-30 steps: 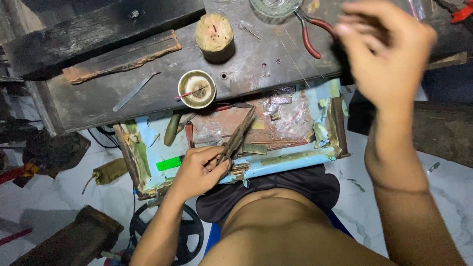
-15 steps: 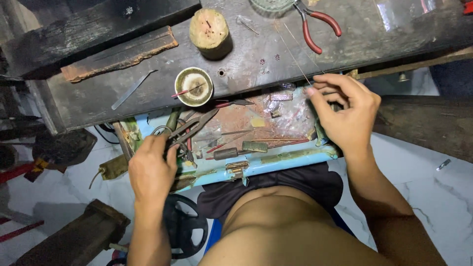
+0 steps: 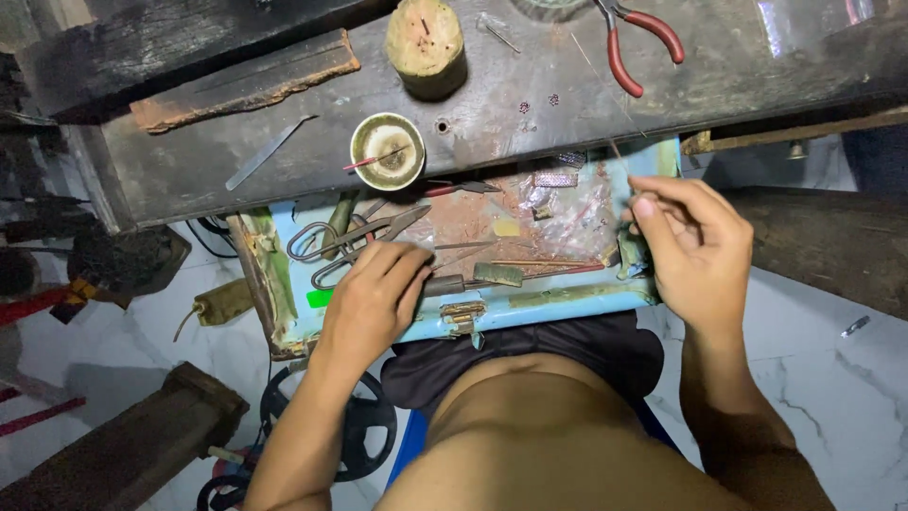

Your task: Soldering and assembling small jewelry components using a torch and hand tools.

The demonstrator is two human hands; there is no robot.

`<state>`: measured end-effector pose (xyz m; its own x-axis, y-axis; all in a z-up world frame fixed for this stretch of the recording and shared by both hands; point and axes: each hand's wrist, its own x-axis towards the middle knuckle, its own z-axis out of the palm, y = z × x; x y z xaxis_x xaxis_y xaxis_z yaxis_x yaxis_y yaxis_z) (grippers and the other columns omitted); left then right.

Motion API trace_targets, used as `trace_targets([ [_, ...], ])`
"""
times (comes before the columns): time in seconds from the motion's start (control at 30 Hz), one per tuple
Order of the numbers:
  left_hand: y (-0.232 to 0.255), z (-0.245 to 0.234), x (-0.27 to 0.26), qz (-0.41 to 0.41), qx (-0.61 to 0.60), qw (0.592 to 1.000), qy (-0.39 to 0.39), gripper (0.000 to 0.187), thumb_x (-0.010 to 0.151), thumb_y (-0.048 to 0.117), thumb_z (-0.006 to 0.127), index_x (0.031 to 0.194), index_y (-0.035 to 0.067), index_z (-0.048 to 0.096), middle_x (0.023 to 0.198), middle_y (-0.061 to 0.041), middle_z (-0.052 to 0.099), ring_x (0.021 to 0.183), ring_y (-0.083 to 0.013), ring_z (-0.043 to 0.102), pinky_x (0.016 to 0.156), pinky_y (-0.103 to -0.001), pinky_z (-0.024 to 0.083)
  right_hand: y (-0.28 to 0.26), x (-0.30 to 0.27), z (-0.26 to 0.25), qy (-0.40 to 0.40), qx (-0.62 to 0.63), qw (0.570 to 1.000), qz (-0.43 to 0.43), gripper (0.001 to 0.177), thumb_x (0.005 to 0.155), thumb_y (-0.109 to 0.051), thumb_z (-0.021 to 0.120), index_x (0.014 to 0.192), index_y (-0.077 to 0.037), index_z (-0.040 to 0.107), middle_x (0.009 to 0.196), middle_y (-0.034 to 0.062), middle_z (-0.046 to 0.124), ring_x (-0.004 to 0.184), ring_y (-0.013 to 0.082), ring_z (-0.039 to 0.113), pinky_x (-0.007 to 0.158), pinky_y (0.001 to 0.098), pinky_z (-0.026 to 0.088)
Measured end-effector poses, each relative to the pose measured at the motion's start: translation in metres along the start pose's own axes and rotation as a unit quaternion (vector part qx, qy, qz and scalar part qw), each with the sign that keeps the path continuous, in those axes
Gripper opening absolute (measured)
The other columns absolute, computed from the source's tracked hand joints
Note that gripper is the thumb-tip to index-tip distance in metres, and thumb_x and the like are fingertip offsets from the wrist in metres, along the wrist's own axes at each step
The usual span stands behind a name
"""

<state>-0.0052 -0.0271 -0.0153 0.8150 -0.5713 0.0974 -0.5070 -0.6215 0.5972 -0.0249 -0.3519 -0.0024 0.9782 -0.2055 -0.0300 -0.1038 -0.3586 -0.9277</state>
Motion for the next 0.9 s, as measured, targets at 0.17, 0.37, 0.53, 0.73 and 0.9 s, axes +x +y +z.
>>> trace_targets([
  [0.17,0.002,0.01,0.021,0.048,-0.018,0.998,0.022,0.018,0.102,0.005,0.066,0.116,-0.006,0.066,0.108,-0.017,0.065,0.094,-0.0334,0.062,0.085,-0.043,0.055,0.011,-0.01,-0.001,0.011,0.05,0.998,0.044,0.021,0.108,0.0,0.06,0.126,0.009,0.064,0.112,0.0178,0.069,0.094,0.0227,0.071,0.088,0.0284,0.06],
  [0.37,0.005,0.008,0.037,0.059,0.032,0.998,0.001,0.009,0.098,0.001,0.065,0.106,-0.002,0.063,0.1,-0.013,0.062,0.087,-0.0304,0.055,0.069,-0.044,0.051,0.009,-0.014,0.003,0.015,0.092,0.996,-0.013,0.017,0.107,0.005,0.057,0.122,0.01,0.062,0.102,0.0208,0.068,0.093,0.025,0.07,0.091,0.0318,0.061],
  [0.53,-0.021,-0.012,0.022,-0.066,0.072,0.976,-0.196,0.014,0.097,0.016,0.066,0.087,0.006,0.064,0.087,-0.011,0.067,0.089,-0.0342,0.064,0.073,-0.047,0.053,0.01,-0.008,-0.002,0.008,0.073,0.988,-0.14,0.015,0.102,0.007,0.054,0.098,0.005,0.069,0.098,0.0209,0.068,0.095,0.0311,0.07,0.096,0.04,0.061],
  [0.73,-0.037,-0.016,-0.011,-0.142,0.107,0.962,-0.205,0.008,0.093,0.015,0.065,0.096,0.007,0.064,0.1,-0.01,0.065,0.099,-0.0356,0.063,0.073,-0.054,0.055,-0.007,0.002,-0.005,0.001,0.063,0.985,-0.161,0.02,0.093,-0.008,0.066,0.107,0.007,0.065,0.104,0.0241,0.065,0.101,0.033,0.069,0.102,0.0399,0.058],
  [0.9,-0.036,-0.047,-0.02,-0.238,0.131,0.952,-0.14,0.01,0.096,0.012,0.063,0.101,0.004,0.064,0.097,-0.011,0.062,0.094,-0.0346,0.062,0.07,-0.052,0.055,0.013,0.016,-0.011,0.087,0.064,0.975,-0.193,0.013,0.107,-0.006,0.068,0.114,0.005,0.066,0.106,0.0219,0.064,0.093,0.0313,0.069,0.091,0.0383,0.06],
])
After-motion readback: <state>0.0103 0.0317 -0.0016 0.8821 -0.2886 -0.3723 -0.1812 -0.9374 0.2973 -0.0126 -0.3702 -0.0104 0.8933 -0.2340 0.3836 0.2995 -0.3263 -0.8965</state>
